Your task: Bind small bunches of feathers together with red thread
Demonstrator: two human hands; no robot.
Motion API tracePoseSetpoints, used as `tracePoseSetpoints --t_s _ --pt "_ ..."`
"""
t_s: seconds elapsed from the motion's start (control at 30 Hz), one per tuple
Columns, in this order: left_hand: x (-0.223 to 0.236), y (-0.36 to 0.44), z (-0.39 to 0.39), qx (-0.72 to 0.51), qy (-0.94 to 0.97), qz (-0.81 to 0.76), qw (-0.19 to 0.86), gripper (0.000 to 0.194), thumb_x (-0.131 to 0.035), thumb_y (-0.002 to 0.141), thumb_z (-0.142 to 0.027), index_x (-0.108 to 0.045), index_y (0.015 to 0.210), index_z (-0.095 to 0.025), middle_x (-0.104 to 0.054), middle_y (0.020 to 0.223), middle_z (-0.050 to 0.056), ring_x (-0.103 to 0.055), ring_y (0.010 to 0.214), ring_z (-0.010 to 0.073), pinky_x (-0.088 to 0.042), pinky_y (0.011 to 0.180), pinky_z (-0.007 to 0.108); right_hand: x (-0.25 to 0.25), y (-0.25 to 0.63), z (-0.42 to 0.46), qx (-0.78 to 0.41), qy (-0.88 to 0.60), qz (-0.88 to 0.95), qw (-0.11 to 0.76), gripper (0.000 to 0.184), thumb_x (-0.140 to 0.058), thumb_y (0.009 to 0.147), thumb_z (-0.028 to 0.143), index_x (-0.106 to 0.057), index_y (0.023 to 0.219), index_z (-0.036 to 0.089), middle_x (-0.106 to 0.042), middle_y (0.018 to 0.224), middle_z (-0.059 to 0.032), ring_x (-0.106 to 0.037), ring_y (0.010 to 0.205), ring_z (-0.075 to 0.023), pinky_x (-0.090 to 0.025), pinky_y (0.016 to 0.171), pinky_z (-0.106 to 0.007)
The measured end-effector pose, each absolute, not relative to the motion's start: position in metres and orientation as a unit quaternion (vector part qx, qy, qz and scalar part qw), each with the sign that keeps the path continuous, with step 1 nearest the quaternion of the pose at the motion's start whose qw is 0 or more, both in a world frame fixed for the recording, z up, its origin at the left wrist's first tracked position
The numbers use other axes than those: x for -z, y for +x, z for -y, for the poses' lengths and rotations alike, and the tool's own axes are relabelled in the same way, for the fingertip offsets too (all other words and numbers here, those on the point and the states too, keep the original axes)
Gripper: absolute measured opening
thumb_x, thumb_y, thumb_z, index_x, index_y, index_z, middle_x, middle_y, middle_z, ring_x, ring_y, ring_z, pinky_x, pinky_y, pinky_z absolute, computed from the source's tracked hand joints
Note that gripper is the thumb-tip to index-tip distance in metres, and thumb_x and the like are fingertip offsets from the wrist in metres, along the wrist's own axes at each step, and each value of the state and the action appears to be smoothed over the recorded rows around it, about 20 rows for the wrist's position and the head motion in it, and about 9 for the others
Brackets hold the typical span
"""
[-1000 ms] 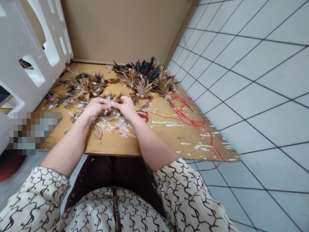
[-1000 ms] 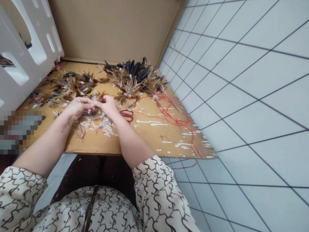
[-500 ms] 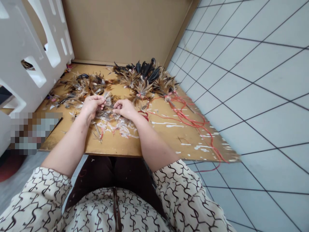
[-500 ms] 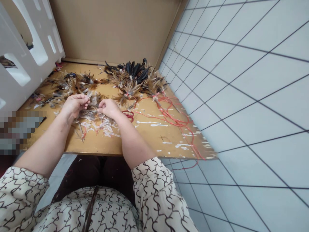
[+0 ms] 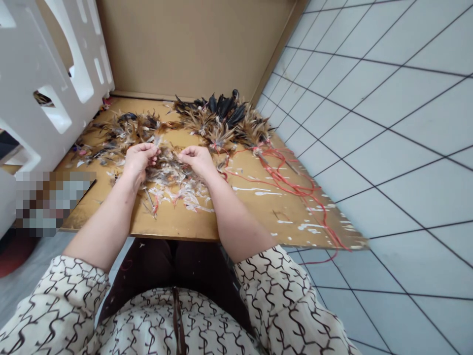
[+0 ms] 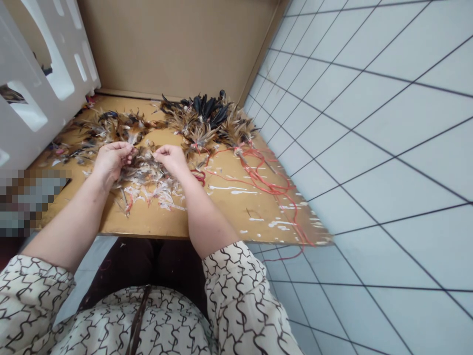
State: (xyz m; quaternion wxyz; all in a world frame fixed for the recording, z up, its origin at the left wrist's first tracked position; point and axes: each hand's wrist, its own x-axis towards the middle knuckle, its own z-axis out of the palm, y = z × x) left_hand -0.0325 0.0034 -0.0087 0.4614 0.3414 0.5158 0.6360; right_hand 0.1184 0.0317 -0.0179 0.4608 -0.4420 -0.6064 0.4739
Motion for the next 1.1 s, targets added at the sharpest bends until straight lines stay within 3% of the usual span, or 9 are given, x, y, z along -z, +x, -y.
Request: tracePoseSetpoints --t_s 0.37,0.63,1.1 --pt "0.007 -0.026 0.002 -0.613 0.368 -0.501 0.488 0.008 -0.065 0.055 -0.01 -0.058 0.052 -0.012 -0.06 0.05 -0.001 -0.043 0.037 0.0037 -0.033 0.039 0.016 0.018 0.117 -0.031 -0.591 -0.399 0.514 0.478 0.015 -0.069 0.056 0.018 -0.054 0.053 0.016 -0.054 0.044 0.005 -0.04 0.042 -0.0041 -0.029 0.045 -0.019" --pt "0.008 -0.025 0.001 -0.605 0.372 -0.491 0.505 0.008 -0.066 0.055 -0.009 -0.059 0.053 -0.011 -0.062 0.05 0.0 -0.044 0.036 0.0041 -0.034 0.039 0.017 0.018 0.114 -0.029 -0.629 -0.385 0.489 0.465 0.015 -0.068 0.057 0.015 -0.053 0.057 0.016 -0.058 0.048 0.004 -0.043 0.043 -0.004 -0.032 0.047 -0.018" --pt "0.011 -0.02 0.005 -0.534 0.418 -0.477 0.559 0.015 -0.075 0.051 -0.013 -0.061 0.054 -0.01 -0.06 0.047 0.001 -0.045 0.037 0.0047 -0.038 0.04 0.018 0.031 0.104 -0.028 -0.577 -0.346 0.549 0.496 0.019 -0.068 0.054 0.021 -0.05 0.06 0.017 -0.053 0.05 0.0074 -0.046 0.051 -0.0061 -0.035 0.055 -0.02"
